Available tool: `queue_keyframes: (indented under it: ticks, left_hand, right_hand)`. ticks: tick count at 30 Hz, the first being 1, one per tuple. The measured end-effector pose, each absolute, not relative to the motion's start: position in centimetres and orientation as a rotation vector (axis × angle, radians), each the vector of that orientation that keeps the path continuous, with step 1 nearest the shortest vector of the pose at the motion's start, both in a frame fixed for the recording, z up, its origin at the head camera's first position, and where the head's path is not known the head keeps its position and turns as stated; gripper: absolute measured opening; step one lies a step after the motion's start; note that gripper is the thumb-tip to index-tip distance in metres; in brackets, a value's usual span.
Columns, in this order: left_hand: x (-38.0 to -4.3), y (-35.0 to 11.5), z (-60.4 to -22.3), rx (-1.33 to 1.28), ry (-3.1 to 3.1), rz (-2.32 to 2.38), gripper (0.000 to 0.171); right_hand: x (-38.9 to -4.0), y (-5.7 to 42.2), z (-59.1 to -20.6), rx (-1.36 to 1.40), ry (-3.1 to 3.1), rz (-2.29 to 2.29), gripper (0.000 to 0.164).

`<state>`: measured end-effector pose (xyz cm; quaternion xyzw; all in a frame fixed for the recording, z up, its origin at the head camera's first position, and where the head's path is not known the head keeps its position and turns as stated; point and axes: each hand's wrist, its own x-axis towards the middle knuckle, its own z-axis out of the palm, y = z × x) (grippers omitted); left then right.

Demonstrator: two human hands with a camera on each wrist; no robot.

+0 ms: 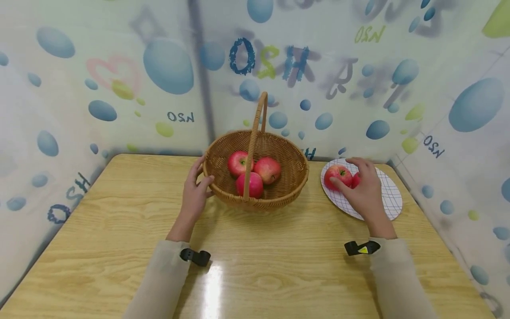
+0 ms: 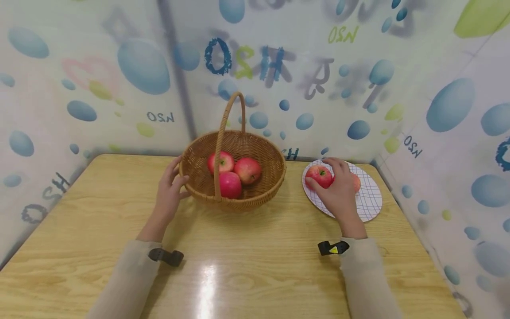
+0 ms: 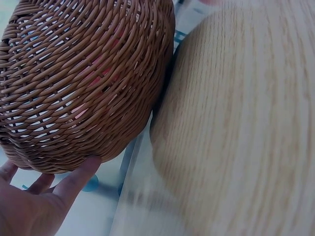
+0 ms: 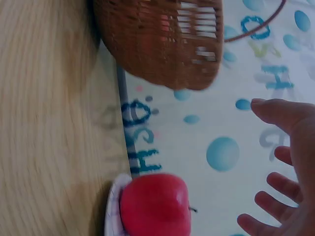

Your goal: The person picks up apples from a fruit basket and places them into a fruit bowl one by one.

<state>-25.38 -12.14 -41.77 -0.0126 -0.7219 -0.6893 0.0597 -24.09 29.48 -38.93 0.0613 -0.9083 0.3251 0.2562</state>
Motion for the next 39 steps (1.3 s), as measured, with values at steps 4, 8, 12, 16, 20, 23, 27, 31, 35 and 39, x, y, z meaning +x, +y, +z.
queue_keyframes:
  ticks: [4,8,12,16,20,23,27,31,35,39]
  left_hand:
    - [-25.4,-12.1,-41.8,-0.058,-2.172,-2.096,0.059]
    - [-25.6,-11.8,-41.7,-0.071,-2.158,-2.102,0.060]
    - [-25.7,-11.7,-41.8,-0.072,-2.171,-2.093,0.060]
    - [-25.7,-11.7,-41.8,-0.068,-2.191,-2.077,0.060]
    - [-25.6,-11.9,-41.9,-0.061,-2.194,-2.071,0.060]
    - [-25.6,-11.9,-41.9,-0.065,-2.194,-2.068,0.060]
    - [-25.6,-12.0,-41.9,-0.062,-2.188,-2.063,0.059]
    - [-25.5,-12.1,-41.8,-0.053,-2.189,-2.064,0.059]
    - [-25.5,-12.2,-41.8,-0.051,-2.187,-2.071,0.060]
    - [-25.4,-12.2,-41.8,-0.044,-2.180,-2.072,0.060]
  right_hand:
    - [-23.8,27.8,-38.8,0.214,-2.459,0.916,0.057]
    - [-23.5,26.4,-38.4,0.267,-2.459,0.935,0.057]
    - [-23.1,25.4,-38.3,0.309,-2.463,0.950,0.058]
    - [-23.1,24.6,-38.2,0.356,-2.448,0.967,0.058]
    - [-23.3,24.0,-38.0,0.434,-2.441,0.949,0.059]
    - [-23.5,23.5,-37.8,0.483,-2.450,0.935,0.059]
    - [-23.9,22.8,-37.7,0.524,-2.489,0.928,0.060]
    - [-24.4,21.9,-37.2,0.565,-2.541,0.885,0.060]
    - [-25.0,21.0,-36.6,0.599,-2.587,0.836,0.061]
    - [-25.8,20.2,-36.2,0.644,-2.631,0.832,0.062]
